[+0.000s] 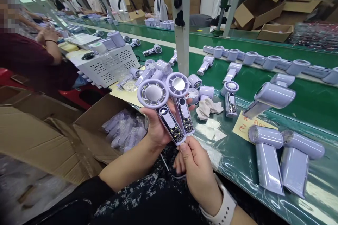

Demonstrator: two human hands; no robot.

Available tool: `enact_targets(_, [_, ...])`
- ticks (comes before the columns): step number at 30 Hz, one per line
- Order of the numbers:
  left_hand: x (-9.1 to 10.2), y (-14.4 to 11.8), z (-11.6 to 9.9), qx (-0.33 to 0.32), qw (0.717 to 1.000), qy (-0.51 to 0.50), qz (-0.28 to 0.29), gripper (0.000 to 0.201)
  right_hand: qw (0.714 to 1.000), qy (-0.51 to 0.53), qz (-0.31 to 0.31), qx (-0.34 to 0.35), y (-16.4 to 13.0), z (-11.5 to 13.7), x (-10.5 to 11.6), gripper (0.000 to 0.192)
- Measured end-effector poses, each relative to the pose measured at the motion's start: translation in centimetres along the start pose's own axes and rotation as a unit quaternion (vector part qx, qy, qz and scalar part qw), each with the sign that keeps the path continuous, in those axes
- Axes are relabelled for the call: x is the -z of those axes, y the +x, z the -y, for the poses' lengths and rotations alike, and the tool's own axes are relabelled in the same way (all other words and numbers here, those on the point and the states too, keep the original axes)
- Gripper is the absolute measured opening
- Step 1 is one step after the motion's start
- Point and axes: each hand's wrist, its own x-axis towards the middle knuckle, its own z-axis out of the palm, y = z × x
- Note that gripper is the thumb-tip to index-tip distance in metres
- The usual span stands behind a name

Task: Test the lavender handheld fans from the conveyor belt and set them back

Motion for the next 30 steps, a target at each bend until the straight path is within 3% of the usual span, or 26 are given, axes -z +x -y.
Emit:
enact_targets(4, [-0.5,-0.4,-0.5,0.014,0.999,-0.035,-0.024,0.069,0.979,-0.165,0.039,0.116,0.1,1.0,1.0,0.024])
enact_targets(9, [-1.1,-0.2,-1.2,0.085,0.988,-0.127,-0.035,0.065,0.968,-0.168,0.006,0.185,0.1,1.4,1.4,0.03])
enact_targets(13, [-1.0,-0.3,-0.9,0.065,0.992,-0.108,-0.012,0.065,0.98,-0.165,-0.055,0.094,-0.1,0.9,0.9,0.036])
enact_targets(18, [-0.6,-1.1,0.2,-0.027,0.999,0.011,0.014,0.07,0.994,-0.024,-0.107,-0.009,-0.4,0.3,0.2,0.051])
enact_targets(23, [-0.6,-0.9,-0.1,0.03,0.997,0.063,-0.035,0.081,0.989,-0.138,-0.05,-0.018,0.1,0.7,1.5,0.052])
enact_targets(28, [-0.1,-1.3,0.3,0.027,0.997,0.077,-0.006,0.08,0.995,0.01,-0.063,-0.075,0.2,-0.1,0.8,0.055])
enact_targets(30, [0.4,-1.5,0.7,0.032,0.997,0.075,-0.011,0.08,0.994,0.019,-0.068,-0.081,0.1,-0.4,0.5,0.054])
